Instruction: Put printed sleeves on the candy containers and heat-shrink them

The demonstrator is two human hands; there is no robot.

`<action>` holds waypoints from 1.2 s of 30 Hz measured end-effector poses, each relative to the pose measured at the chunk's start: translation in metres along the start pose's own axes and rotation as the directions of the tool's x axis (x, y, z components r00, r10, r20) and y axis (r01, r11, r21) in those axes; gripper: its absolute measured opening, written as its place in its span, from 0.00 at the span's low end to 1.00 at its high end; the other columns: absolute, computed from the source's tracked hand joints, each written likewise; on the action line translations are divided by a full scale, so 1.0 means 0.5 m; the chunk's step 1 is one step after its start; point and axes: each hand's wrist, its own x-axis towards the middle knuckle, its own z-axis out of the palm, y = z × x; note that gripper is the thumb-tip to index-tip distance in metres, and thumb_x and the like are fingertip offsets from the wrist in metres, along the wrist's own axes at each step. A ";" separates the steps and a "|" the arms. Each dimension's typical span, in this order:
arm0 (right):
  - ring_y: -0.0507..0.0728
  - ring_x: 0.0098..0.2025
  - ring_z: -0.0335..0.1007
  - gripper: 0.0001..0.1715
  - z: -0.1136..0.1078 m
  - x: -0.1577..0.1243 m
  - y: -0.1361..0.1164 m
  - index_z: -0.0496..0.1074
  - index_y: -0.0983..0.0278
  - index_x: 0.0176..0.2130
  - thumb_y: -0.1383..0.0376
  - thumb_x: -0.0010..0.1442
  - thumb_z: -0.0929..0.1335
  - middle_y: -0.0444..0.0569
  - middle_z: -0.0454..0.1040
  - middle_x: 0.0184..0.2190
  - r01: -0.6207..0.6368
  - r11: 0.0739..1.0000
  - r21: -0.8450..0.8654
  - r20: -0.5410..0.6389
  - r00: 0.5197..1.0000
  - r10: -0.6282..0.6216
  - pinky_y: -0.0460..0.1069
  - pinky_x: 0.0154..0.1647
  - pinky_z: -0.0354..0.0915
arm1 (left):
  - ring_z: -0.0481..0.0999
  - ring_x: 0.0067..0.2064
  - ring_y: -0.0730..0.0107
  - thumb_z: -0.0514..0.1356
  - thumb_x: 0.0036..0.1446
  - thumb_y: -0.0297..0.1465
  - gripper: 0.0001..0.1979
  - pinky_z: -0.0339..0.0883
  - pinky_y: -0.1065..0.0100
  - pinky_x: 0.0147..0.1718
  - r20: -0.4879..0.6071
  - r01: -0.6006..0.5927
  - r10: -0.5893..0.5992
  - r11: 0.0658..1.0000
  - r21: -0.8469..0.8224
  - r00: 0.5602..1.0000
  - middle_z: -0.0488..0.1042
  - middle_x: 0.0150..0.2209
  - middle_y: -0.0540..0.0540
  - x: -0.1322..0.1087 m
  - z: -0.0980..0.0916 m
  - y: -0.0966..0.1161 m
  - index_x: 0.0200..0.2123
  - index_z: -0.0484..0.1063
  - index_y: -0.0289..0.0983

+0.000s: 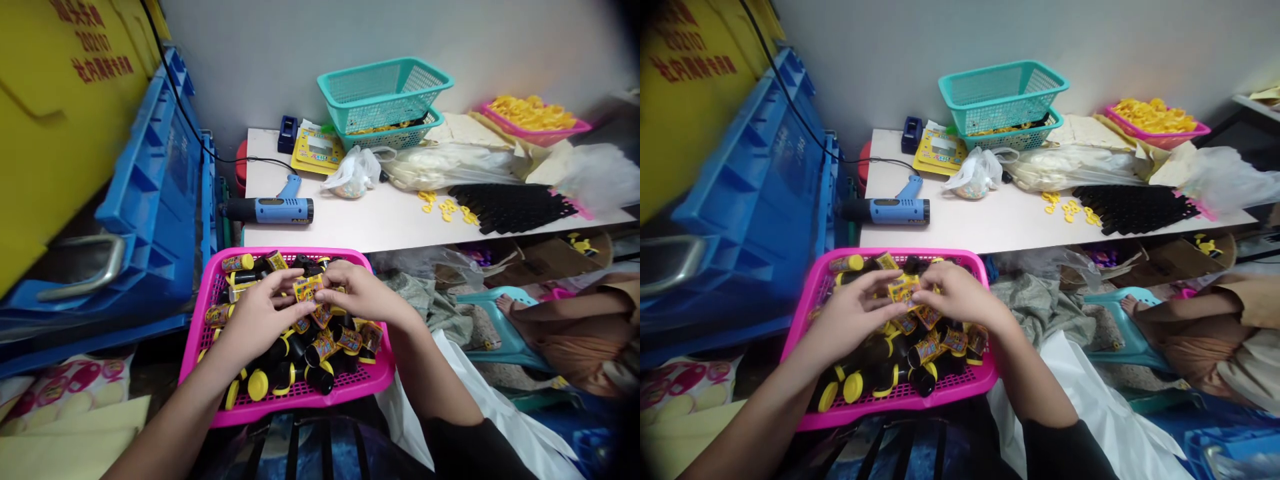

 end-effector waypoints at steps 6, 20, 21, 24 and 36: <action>0.55 0.35 0.65 0.20 0.005 0.053 -0.012 0.69 0.64 0.32 0.58 0.70 0.58 0.47 0.70 0.30 -0.053 0.998 -0.017 -0.015 0.998 0.053 0.50 0.39 0.59 | 0.75 0.23 0.75 0.71 0.46 0.35 0.22 0.69 0.77 0.25 -0.134 -0.043 0.015 0.976 -0.212 0.991 0.74 0.19 0.56 -0.003 -0.039 0.009 0.46 0.75 0.38; 0.61 0.49 0.67 0.20 -0.022 0.076 0.020 0.74 0.63 0.47 0.61 0.55 0.74 0.53 0.75 0.45 0.029 1.000 0.006 0.008 1.000 -0.029 0.59 0.52 0.63 | 0.83 0.33 0.62 0.72 0.43 0.42 0.14 0.78 0.66 0.36 -0.320 -0.068 0.010 0.983 -0.172 0.947 0.83 0.31 0.45 -0.005 -0.090 -0.026 0.32 0.83 0.40; 0.58 0.46 0.69 0.22 -0.029 0.071 0.018 0.73 0.63 0.47 0.59 0.55 0.75 0.52 0.75 0.44 0.042 0.982 0.182 -0.060 0.998 -0.032 0.56 0.49 0.65 | 0.83 0.34 0.61 0.73 0.42 0.42 0.15 0.78 0.65 0.37 -0.301 -0.064 0.013 0.985 -0.161 0.954 0.84 0.31 0.45 -0.006 -0.090 -0.025 0.32 0.83 0.40; 0.51 0.35 0.70 0.27 -0.028 0.061 0.003 0.70 0.62 0.48 0.58 0.51 0.77 0.44 0.73 0.36 0.084 0.782 0.618 -0.137 0.991 0.002 0.47 0.36 0.67 | 0.83 0.34 0.58 0.73 0.40 0.44 0.17 0.78 0.63 0.37 -0.267 -0.058 0.025 0.992 -0.117 0.963 0.84 0.31 0.43 -0.006 -0.087 -0.019 0.30 0.84 0.39; 0.50 0.29 0.71 0.22 0.011 0.056 -0.015 0.73 0.66 0.39 0.56 0.49 0.77 0.44 0.75 0.27 -0.095 0.721 0.686 0.002 0.992 0.129 0.46 0.31 0.66 | 0.83 0.37 0.57 0.73 0.41 0.47 0.19 0.79 0.61 0.38 -0.227 -0.042 0.000 0.983 -0.179 0.974 0.84 0.34 0.42 -0.011 -0.075 -0.008 0.31 0.84 0.39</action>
